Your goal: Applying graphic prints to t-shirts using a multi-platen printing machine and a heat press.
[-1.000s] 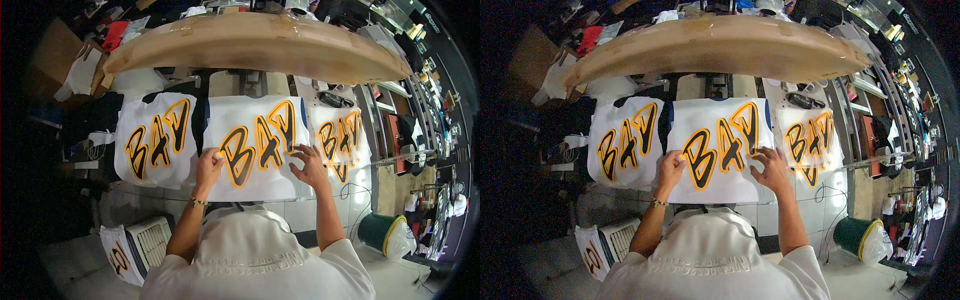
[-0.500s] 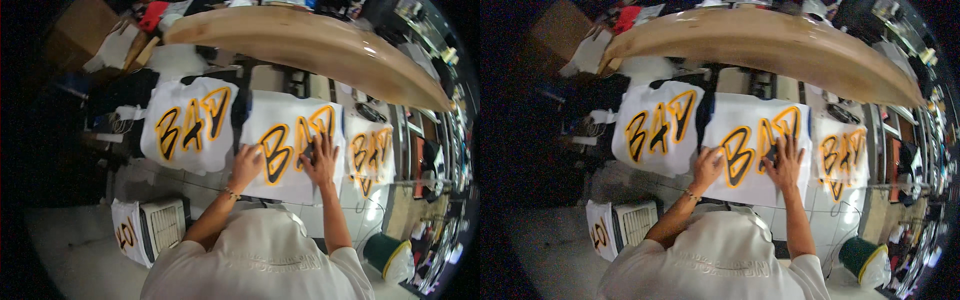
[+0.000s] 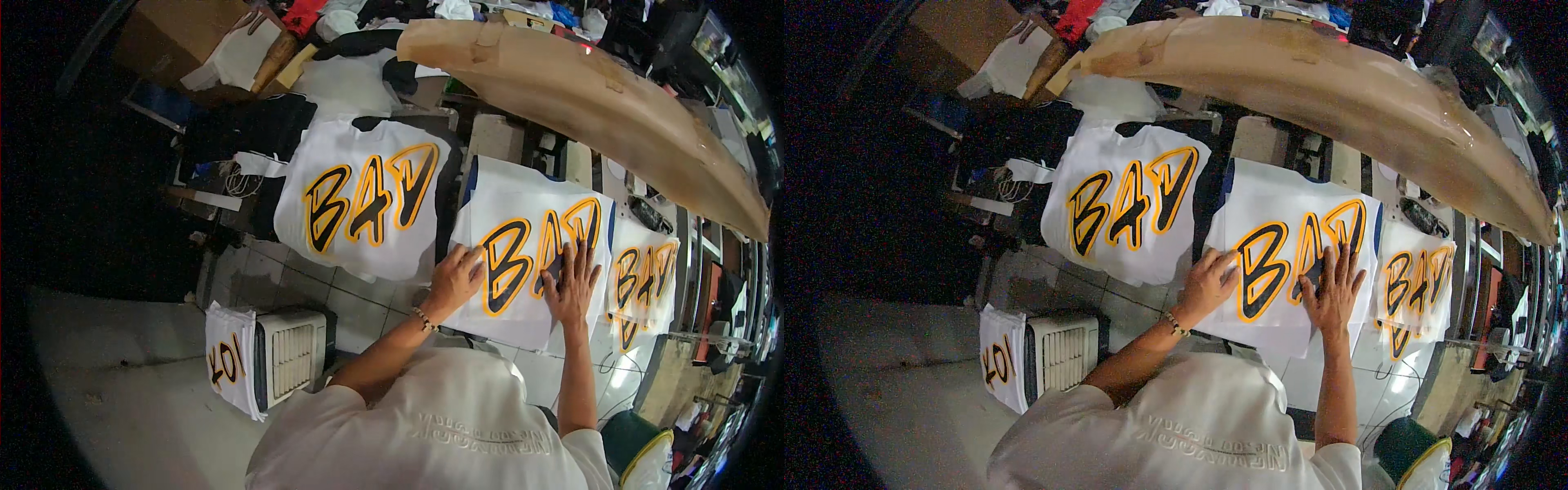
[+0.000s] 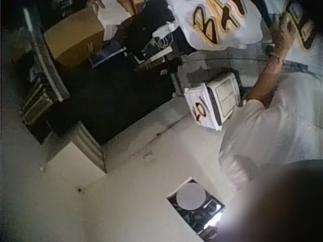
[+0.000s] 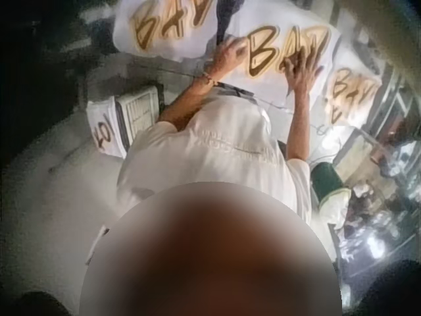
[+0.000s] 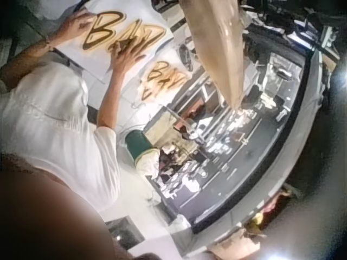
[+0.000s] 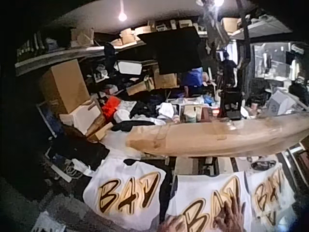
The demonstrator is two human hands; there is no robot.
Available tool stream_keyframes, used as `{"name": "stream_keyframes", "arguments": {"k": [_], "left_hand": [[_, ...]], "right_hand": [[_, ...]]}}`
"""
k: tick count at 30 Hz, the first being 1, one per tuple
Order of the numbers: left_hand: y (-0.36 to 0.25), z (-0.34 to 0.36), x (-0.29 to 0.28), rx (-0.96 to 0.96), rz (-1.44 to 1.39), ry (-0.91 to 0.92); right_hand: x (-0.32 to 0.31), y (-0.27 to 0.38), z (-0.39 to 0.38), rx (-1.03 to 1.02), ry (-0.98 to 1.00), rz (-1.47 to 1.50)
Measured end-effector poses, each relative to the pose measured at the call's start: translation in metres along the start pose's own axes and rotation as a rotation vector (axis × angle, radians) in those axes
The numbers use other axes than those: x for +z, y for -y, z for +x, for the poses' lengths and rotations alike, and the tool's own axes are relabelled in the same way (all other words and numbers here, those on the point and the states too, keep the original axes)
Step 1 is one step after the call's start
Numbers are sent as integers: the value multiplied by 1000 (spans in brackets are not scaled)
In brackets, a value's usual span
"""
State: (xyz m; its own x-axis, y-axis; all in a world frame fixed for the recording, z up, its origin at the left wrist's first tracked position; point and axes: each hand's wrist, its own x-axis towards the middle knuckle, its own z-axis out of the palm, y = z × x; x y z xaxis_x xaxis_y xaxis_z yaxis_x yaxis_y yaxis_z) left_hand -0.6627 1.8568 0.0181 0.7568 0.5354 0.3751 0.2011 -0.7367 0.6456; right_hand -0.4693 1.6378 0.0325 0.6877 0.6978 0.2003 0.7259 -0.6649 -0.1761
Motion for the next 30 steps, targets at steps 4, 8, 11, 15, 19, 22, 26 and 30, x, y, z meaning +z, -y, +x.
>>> {"name": "stream_keyframes", "arguments": {"k": [4,8,11,15,19,22,26,30], "left_hand": [[2,2,2,0,-16,7],[7,2,6,32,-23,-10],[8,0,7,43,-26,0],[11,0,7,62,-27,-2],[9,0,7,50,-54,-21],[2,4,4,-25,-116,0],[-19,24,-1,167,57,65],[-27,42,10,262,-32,129]], "right_hand": [[-3,1,2,11,-1,-7],[-1,0,3,2,-4,3],[0,-1,3,6,-4,-13],[0,-1,1,2,-2,-20],[1,-2,1,8,9,-15],[0,-1,1,6,8,-6],[-2,0,1,10,11,-3],[-4,2,3,21,33,-29]]}}
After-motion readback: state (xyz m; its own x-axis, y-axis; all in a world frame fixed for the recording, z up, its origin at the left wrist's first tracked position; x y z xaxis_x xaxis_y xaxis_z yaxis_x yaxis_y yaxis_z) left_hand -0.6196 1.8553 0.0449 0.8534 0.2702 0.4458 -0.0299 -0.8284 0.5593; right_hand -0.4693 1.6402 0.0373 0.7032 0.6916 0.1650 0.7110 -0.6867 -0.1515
